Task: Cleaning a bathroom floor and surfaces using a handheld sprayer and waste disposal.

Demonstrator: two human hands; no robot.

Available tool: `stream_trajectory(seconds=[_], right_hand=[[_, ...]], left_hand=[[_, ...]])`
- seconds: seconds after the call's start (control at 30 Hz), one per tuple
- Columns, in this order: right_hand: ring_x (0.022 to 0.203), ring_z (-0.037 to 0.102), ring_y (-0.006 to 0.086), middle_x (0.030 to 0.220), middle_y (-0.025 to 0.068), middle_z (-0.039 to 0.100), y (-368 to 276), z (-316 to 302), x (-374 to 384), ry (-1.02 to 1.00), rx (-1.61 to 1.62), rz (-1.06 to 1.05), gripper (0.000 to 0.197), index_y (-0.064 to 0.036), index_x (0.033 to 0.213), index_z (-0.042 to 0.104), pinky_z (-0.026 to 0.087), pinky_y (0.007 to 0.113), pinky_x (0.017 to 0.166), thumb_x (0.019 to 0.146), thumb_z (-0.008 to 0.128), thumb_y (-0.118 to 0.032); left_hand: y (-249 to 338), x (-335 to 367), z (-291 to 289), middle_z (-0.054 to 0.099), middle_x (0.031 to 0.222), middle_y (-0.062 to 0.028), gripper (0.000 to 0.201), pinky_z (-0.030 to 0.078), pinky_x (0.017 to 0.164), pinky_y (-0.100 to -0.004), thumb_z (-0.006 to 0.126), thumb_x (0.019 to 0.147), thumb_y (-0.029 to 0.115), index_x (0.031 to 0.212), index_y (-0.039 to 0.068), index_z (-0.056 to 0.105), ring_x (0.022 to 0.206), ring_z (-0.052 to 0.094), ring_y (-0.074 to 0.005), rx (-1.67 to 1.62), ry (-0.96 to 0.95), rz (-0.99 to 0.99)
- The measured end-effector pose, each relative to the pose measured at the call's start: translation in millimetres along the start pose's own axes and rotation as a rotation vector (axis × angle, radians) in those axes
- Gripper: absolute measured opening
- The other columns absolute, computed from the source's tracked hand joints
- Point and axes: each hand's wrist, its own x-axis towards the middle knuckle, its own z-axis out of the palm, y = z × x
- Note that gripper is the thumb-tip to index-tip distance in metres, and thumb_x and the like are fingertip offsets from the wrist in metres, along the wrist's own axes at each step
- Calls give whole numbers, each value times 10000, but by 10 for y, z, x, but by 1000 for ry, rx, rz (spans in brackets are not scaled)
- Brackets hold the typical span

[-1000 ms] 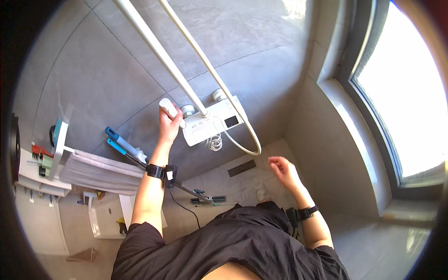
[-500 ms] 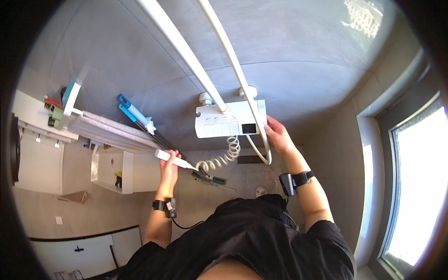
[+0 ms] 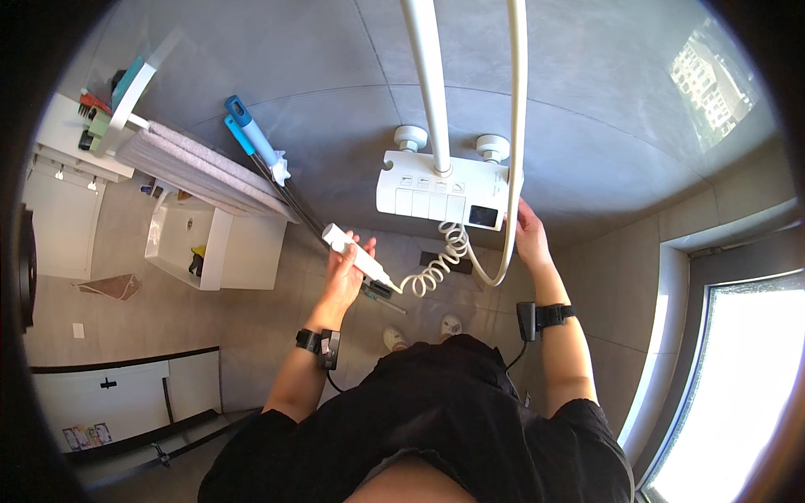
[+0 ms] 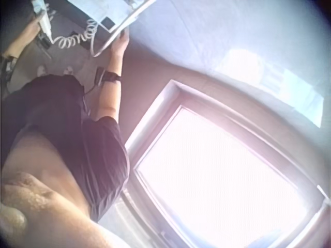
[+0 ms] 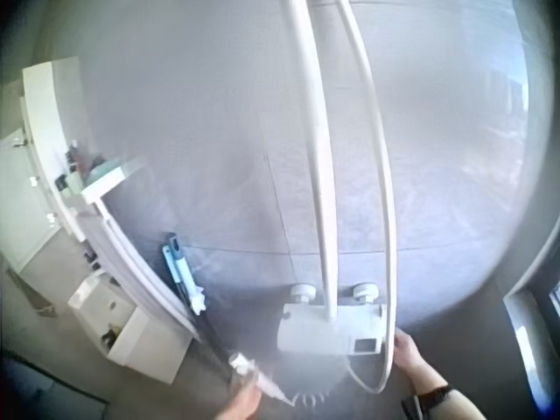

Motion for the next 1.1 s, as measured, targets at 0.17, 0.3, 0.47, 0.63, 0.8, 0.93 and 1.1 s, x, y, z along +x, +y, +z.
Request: stream_trajectory(seconds=[0.17,0.3,0.47,0.63,0.8,0.93,1.1], right_hand=[[685,464,59,724,-52,522,131,50,-14,137,-109,-117,179,-38,999,606,395,241,601,983,557,-209],[693,495,66,770,-22,567,182,-18,-75,118,-223,-66,207,-42,1039,617,422,230,626,997,530,-225],[842,598,90,1050,54,661,252,-178,-405,188,19,51,401,-36,1287,573,490,240,733,1019,489,-322],[843,606,89,1075,55,664,143,-432,-988,286,94,137,421,-54,1294,569,490,231,745,1023,470,-360],[874,613,101,1107,51,657,53,-599,-1476,394,108,195,442,-66,1289,569,489,242,790,1025,448,-399],[900,604,106,1118,61,648,-29,-643,-1701,421,87,184,464,-59,1302,556,491,255,836,1027,433,-412],[886,622,120,1047,54,672,-213,-485,-1789,451,7,62,377,-49,1250,587,499,267,827,1023,481,-330]], left_hand=[[178,-16,247,516,1224,-99,617,425,1000,-396,496,981,460,1404,26,381,1117,545,-228,102,-11,94],[168,-64,117,577,1116,-92,614,482,850,-354,521,959,497,1352,32,445,919,595,-199,-73,-6,29],[-8,-95,-45,560,989,-46,431,465,687,-351,556,953,430,1175,61,533,755,526,-155,-183,-36,-156],[-258,-147,117,515,795,3,245,445,573,-286,669,909,271,1023,103,530,614,475,-99,137,38,-347],[-599,-196,303,463,653,38,173,400,488,-264,645,879,190,890,103,496,505,418,-60,34,28,-458],[-732,-145,293,453,642,38,194,392,484,-265,633,889,217,867,109,473,503,418,-62,-85,-63,-552],[-635,-172,479,446,631,34,220,387,479,-269,615,888,238,851,130,426,485,393,-63,-20,-10,-489]])
